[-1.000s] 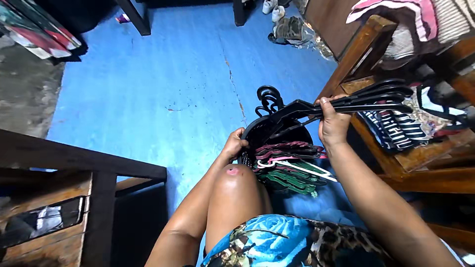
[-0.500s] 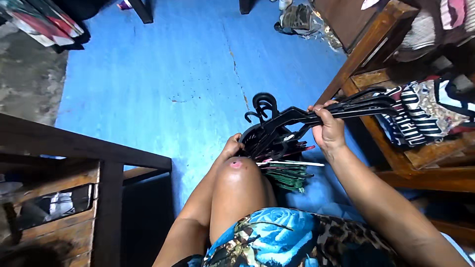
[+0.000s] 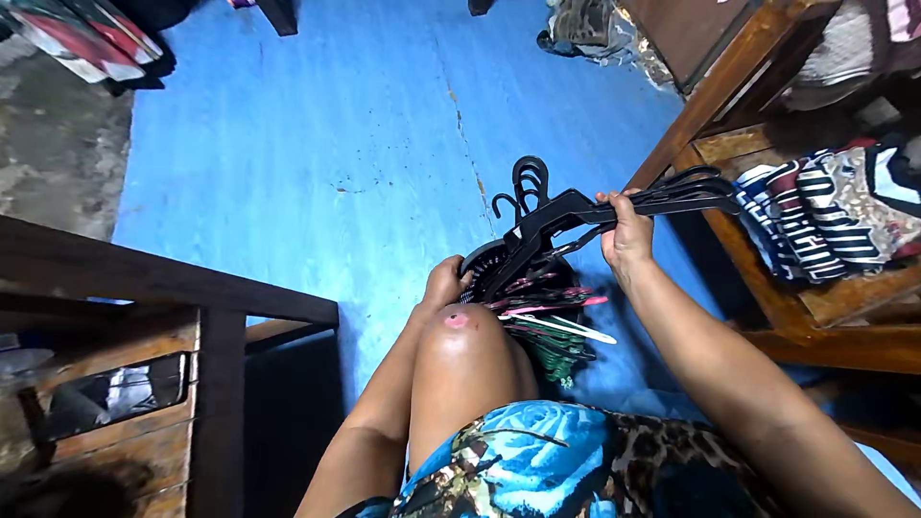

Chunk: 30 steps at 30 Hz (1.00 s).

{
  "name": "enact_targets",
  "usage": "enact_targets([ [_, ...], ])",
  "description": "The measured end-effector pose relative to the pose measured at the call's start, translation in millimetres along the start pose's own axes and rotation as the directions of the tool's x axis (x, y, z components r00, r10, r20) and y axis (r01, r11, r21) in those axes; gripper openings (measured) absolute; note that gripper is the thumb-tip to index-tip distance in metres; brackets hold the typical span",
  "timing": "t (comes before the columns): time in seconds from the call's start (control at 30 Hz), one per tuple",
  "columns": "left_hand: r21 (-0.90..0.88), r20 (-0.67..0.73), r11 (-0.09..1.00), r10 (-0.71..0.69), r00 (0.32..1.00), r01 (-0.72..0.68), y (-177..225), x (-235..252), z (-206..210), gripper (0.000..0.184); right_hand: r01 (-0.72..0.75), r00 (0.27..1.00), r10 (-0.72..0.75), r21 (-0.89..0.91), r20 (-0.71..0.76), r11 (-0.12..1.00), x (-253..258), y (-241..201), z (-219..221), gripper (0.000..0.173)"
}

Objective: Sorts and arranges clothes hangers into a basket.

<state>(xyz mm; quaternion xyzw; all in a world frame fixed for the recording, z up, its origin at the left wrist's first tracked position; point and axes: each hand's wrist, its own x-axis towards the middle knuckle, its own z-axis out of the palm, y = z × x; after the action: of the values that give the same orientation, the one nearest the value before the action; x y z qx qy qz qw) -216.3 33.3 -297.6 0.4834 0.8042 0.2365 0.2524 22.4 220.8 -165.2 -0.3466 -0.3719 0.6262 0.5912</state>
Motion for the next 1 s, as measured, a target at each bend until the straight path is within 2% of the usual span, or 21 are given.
enact_targets([
  [0.03, 0.098, -0.096, 0.994, 0.067, 0.993, -0.057, 1, -5, 5, 0.040, -0.008, 0.999, 0.007, -0.011, -0.034, 1.000, 0, 1, 2, 0.020],
  [0.1, 0.242, -0.253, 0.943, 0.288, 0.924, -0.228, 2, -12, 20, 0.056, -0.022, 0.997, 0.020, -0.024, -0.072, 0.999, -1, 2, 6, 0.019],
  [0.13, 0.281, -0.267, 0.912, 0.372, 0.889, -0.297, 6, -14, 26, 0.058, -0.019, 0.997, 0.016, -0.028, -0.076, 0.999, -2, 3, 6, 0.019],
  [0.2, 0.279, -0.195, 0.882, 0.438, 0.877, -0.378, 17, -22, 35, 0.047, -0.008, 0.996, 0.005, -0.042, -0.086, 0.999, -3, 4, 6, 0.020],
  [0.27, 0.293, -0.045, 0.881, 0.401, 0.915, -0.371, 25, -25, 36, 0.044, -0.002, 0.993, -0.005, -0.057, -0.117, 0.998, -2, 5, 5, 0.019],
  [0.33, 0.234, 0.135, 0.929, 0.262, 0.956, -0.287, 33, -21, 34, 0.049, -0.009, 0.990, -0.002, -0.076, -0.140, 0.997, -1, 5, 3, 0.020],
  [0.37, 0.170, 0.152, 0.955, 0.220, 0.964, -0.244, 36, -19, 35, 0.046, -0.015, 0.990, 0.003, -0.080, -0.144, 0.997, -1, 5, 1, 0.019],
  [0.43, 0.084, 0.085, 0.970, 0.221, 0.972, -0.228, 35, -11, 36, 0.038, -0.016, 0.994, 0.008, -0.072, -0.106, 0.997, -1, 7, -3, 0.018],
  [0.53, 0.005, 0.114, 0.979, 0.204, 0.972, -0.206, 32, 9, 29, 0.036, -0.009, 0.999, 0.012, -0.060, 0.041, 0.998, 2, 9, -13, 0.015],
  [0.6, 0.004, 0.067, 0.986, 0.167, 0.984, -0.168, 30, 28, 27, 0.032, -0.008, 0.997, 0.012, -0.054, 0.078, 0.998, 5, 11, -14, 0.014],
  [0.7, 0.070, 0.086, 0.993, 0.084, 0.993, -0.091, 34, 49, 21, 0.031, -0.014, 0.998, 0.018, -0.061, 0.062, 0.998, 10, 12, -10, 0.014],
  [0.8, 0.088, 0.105, 0.990, 0.103, 0.989, -0.112, 37, 63, 13, 0.028, -0.048, 0.999, 0.048, -0.055, 0.007, 0.997, 16, 7, -6, 0.012],
  [0.9, 0.061, 0.153, 0.988, 0.129, 0.980, -0.140, 45, 79, -12, 0.028, -0.084, 0.996, 0.083, -0.037, -0.027, 0.996, 23, -4, -3, 0.010],
  [1.0, -0.008, 0.113, 0.992, 0.125, 0.986, -0.125, 50, 87, -28, 0.027, -0.085, 0.995, 0.083, -0.045, -0.052, 0.995, 26, -10, 4, 0.012],
])
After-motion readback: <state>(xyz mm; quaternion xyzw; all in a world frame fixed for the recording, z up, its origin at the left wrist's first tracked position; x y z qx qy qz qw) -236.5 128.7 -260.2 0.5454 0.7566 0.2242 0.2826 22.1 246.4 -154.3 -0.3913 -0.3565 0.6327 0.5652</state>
